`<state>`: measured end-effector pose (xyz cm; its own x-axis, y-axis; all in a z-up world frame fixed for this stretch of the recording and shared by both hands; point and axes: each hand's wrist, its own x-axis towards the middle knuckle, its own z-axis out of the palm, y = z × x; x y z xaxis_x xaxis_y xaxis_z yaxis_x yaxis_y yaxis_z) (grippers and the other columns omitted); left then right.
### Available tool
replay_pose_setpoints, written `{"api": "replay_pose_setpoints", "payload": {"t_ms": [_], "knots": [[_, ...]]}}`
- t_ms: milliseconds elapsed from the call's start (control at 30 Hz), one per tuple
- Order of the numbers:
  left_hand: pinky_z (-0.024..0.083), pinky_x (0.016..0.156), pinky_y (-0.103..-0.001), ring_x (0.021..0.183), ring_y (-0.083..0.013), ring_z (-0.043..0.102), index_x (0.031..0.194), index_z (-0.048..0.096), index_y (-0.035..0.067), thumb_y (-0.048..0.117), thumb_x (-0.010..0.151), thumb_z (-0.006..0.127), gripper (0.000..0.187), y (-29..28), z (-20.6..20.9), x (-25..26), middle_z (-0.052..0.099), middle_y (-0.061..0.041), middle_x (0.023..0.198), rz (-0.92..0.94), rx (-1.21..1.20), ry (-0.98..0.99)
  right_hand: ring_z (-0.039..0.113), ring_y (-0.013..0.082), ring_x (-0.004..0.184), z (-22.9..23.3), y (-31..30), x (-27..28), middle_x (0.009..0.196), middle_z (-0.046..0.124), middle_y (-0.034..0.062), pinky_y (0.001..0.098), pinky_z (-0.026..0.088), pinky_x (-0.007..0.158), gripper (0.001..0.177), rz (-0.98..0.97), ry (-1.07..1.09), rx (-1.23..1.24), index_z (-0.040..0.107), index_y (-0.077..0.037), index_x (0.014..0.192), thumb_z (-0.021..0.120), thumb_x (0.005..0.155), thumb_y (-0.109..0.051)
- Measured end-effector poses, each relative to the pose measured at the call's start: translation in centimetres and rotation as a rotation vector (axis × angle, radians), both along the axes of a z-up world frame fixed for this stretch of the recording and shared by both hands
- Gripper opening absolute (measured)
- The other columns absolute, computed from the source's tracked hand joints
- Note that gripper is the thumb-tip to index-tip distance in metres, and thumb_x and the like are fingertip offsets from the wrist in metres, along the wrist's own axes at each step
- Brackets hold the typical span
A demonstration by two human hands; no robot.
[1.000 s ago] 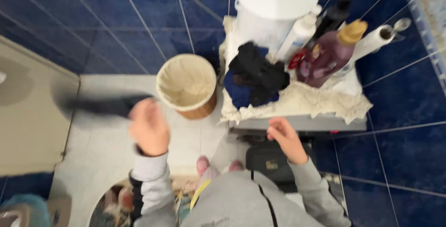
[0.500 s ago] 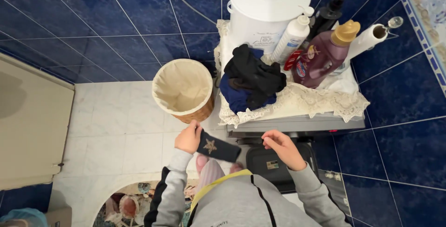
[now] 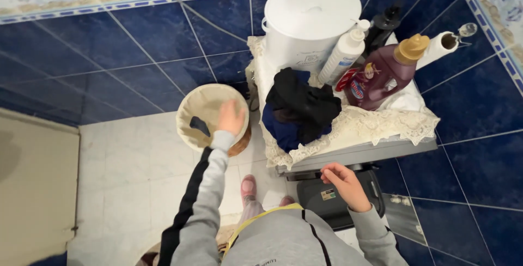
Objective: The recorder loads a washing machine with clothes, adds detergent, and adjusts the settings.
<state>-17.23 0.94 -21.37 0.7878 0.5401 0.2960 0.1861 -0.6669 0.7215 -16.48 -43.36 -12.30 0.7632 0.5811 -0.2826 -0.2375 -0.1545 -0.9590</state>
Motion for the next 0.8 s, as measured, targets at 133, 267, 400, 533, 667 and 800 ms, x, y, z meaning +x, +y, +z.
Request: {"api": "replay_pose_setpoints", "payload": {"t_ms": [133, 267, 400, 533, 667, 800], "knots": [[0.048, 0.104, -0.046, 0.122, -0.0403, 0.058, 0.132, 0.061, 0.01, 0.036, 0.094, 0.07, 0.047, -2.7, 0.8, 9.3, 0.06, -0.018, 0.132, -0.183, -0.076, 0.062, 0.065, 0.0122, 0.085, 0.2, 1.0, -0.4, 0.092, 0.071, 0.0052, 0.0275, 0.054, 0.079, 0.019, -0.061, 0.003, 0.005, 0.07, 0.001, 0.109, 0.062, 0.1, -0.014], [0.046, 0.093, -0.049, 0.118, -0.0445, 0.056, 0.131, 0.06, 0.007, 0.039, 0.087, 0.075, 0.057, -3.8, 0.2, 15.9, 0.06, -0.02, 0.127, -0.135, -0.006, 0.028, 0.065, 0.0128, 0.086, -0.3, 0.9, -0.9, 0.092, 0.071, 0.006, 0.0279, 0.053, 0.079, 0.02, -0.168, 0.018, 0.012, 0.07, 0.002, 0.11, 0.062, 0.099, -0.014], [0.052, 0.094, -0.044, 0.109, -0.0354, 0.064, 0.1, 0.072, 0.009, 0.038, 0.088, 0.077, 0.032, -3.3, -0.8, 18.0, 0.066, -0.013, 0.121, -0.237, -0.011, 0.215, 0.065, 0.0134, 0.085, -1.4, 0.5, -1.6, 0.091, 0.071, 0.0066, 0.0281, 0.053, 0.079, 0.02, -0.248, 0.041, 0.026, 0.069, 0.003, 0.108, 0.062, 0.1, -0.013], [0.053, 0.089, -0.042, 0.101, -0.0358, 0.064, 0.098, 0.066, 0.004, 0.027, 0.091, 0.077, 0.027, -3.6, 4.2, 16.9, 0.066, -0.014, 0.108, -0.338, -0.086, 0.015, 0.065, 0.0129, 0.085, -2.2, 0.4, -1.8, 0.09, 0.071, 0.0066, 0.0275, 0.053, 0.079, 0.019, -0.295, 0.029, 0.037, 0.069, 0.003, 0.107, 0.061, 0.1, -0.013], [0.055, 0.077, -0.033, 0.092, -0.0204, 0.066, 0.105, 0.065, 0.005, 0.017, 0.096, 0.075, 0.019, -5.1, 15.2, 13.3, 0.067, -0.006, 0.097, -0.485, -0.341, -0.322, 0.064, 0.0123, 0.083, -1.4, 0.8, -1.9, 0.089, 0.069, 0.0054, 0.0267, 0.053, 0.077, 0.019, -0.303, -0.019, 0.054, 0.069, 0.002, 0.107, 0.061, 0.101, -0.013], [0.046, 0.054, -0.019, 0.067, -0.0015, 0.059, 0.109, 0.063, 0.008, 0.016, 0.1, 0.068, 0.013, -5.8, 25.3, 7.9, 0.066, 0.005, 0.081, -0.481, -0.722, -0.288, 0.063, 0.0116, 0.083, -0.2, 1.2, -1.7, 0.089, 0.068, 0.0036, 0.0255, 0.052, 0.077, 0.017, -0.286, -0.092, 0.044, 0.068, 0.002, 0.107, 0.061, 0.101, -0.012]]}}
